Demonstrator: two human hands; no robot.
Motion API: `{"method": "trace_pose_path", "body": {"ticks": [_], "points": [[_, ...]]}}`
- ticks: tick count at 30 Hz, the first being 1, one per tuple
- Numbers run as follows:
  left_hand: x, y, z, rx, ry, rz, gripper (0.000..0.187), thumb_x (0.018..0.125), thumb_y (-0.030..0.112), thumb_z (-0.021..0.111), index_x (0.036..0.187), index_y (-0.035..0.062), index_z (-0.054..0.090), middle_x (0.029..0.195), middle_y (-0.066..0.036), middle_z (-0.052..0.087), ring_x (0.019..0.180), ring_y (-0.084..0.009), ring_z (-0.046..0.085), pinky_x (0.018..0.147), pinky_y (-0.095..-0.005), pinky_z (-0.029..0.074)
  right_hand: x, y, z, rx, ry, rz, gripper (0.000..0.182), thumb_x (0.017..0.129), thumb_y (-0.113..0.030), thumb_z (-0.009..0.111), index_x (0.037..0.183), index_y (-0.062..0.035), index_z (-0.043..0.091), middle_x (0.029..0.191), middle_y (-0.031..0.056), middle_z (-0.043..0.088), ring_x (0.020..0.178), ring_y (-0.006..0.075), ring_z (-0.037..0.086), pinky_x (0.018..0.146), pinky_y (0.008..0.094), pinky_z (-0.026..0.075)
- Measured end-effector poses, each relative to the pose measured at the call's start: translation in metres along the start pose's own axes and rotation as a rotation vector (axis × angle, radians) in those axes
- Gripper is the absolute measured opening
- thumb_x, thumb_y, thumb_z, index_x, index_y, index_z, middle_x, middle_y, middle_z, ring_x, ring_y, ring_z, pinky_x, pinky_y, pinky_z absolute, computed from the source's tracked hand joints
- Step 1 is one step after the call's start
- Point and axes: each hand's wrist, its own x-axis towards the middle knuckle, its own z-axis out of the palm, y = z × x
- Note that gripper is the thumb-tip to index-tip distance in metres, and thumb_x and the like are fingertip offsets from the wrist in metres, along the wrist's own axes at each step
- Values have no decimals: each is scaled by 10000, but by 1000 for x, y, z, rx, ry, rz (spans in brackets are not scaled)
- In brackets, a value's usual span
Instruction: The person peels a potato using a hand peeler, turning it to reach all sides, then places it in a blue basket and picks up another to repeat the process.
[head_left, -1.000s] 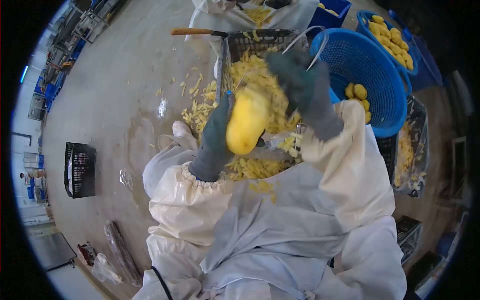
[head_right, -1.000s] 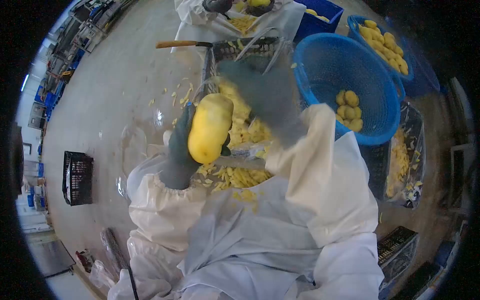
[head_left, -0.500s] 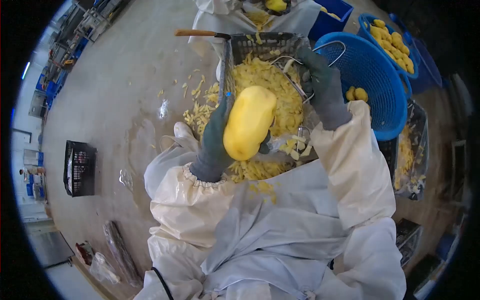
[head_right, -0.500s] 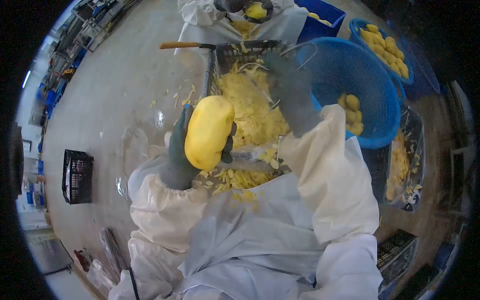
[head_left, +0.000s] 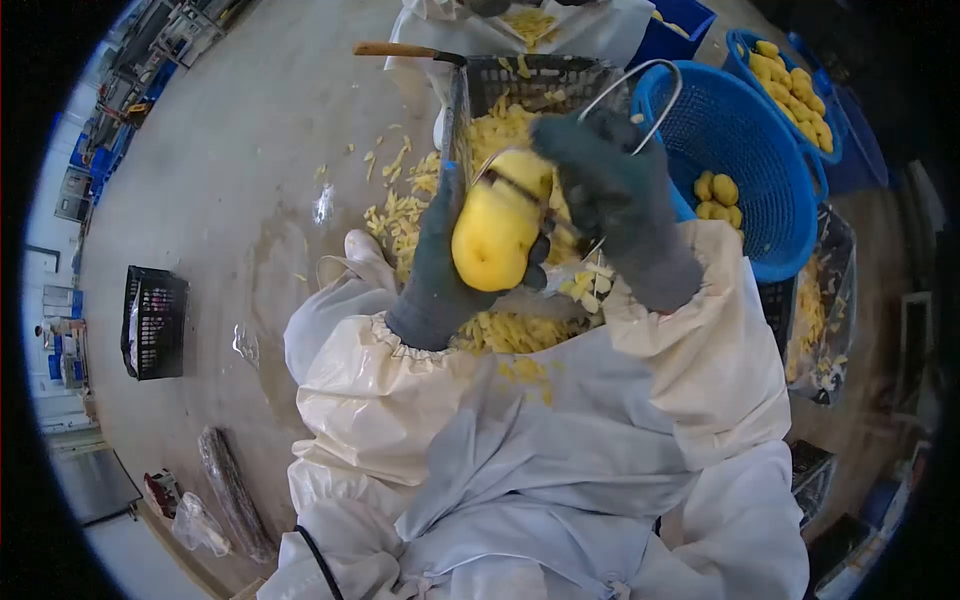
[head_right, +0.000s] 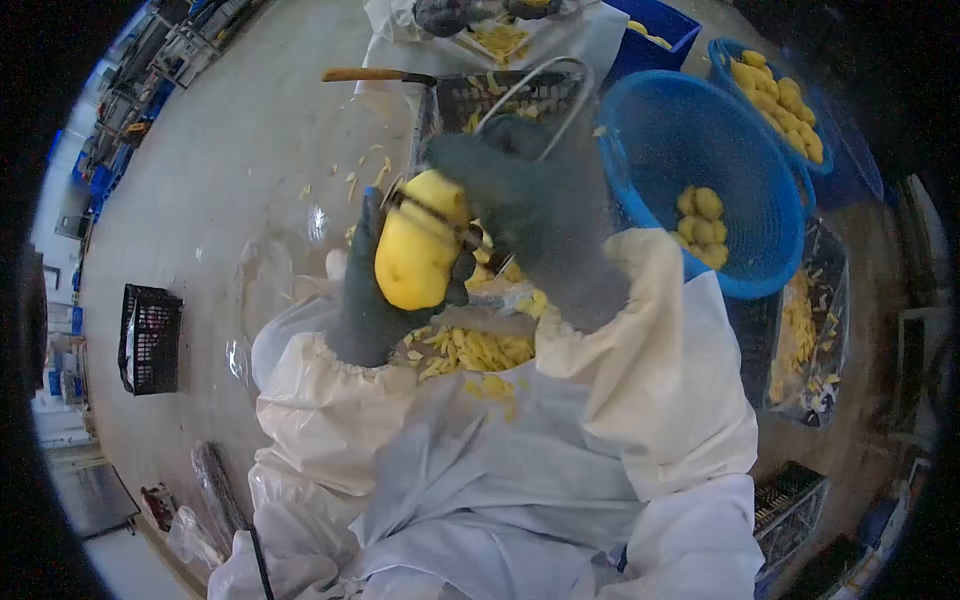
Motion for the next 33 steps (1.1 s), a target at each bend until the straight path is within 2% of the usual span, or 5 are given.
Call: {"method": "trace_pose_path", "body": {"ticks": [16,19,26,29,33], "points": [[12,-23,-32,402,108,254,518,913,509,516,1179,64,512,1045,-117,606,909,-261,624,788,-394,535,-12,2,13,-403,-134,84,231,787,-258,725,811,-33,681,704,21,647,611,99,583,558,252,456],[8,-21,-15,302,86,207,521,912,510,519,1175,60,514,1016,-118,612,890,-259,630,755,-403,545,18,21,-9,-421,266,-100,197,773,-166,732,667,-51,613,616,-42,549,542,34,441,490,225,336],[9,-8,-4,-75,-12,-29,547,915,529,492,1200,62,512,1007,-131,608,855,-277,620,683,-423,542,-2,-11,6,-160,207,153,158,773,-160,740,745,-44,637,656,-21,573,541,61,465,489,222,343],[9,-8,-8,-136,-132,-83,560,917,539,476,1218,68,507,1031,-132,597,880,-282,601,679,-405,519,-1,-17,2,-590,-197,307,487,922,-392,561,1206,1,522,1105,120,614,900,170,635,789,304,540],[9,-6,-7,-198,-179,-79,577,920,552,455,1243,76,502,1064,-134,581,914,-288,575,674,-381,488,21,6,-28,-188,139,50,216,851,-198,645,961,-19,595,817,35,593,688,106,578,610,236,464]]}}
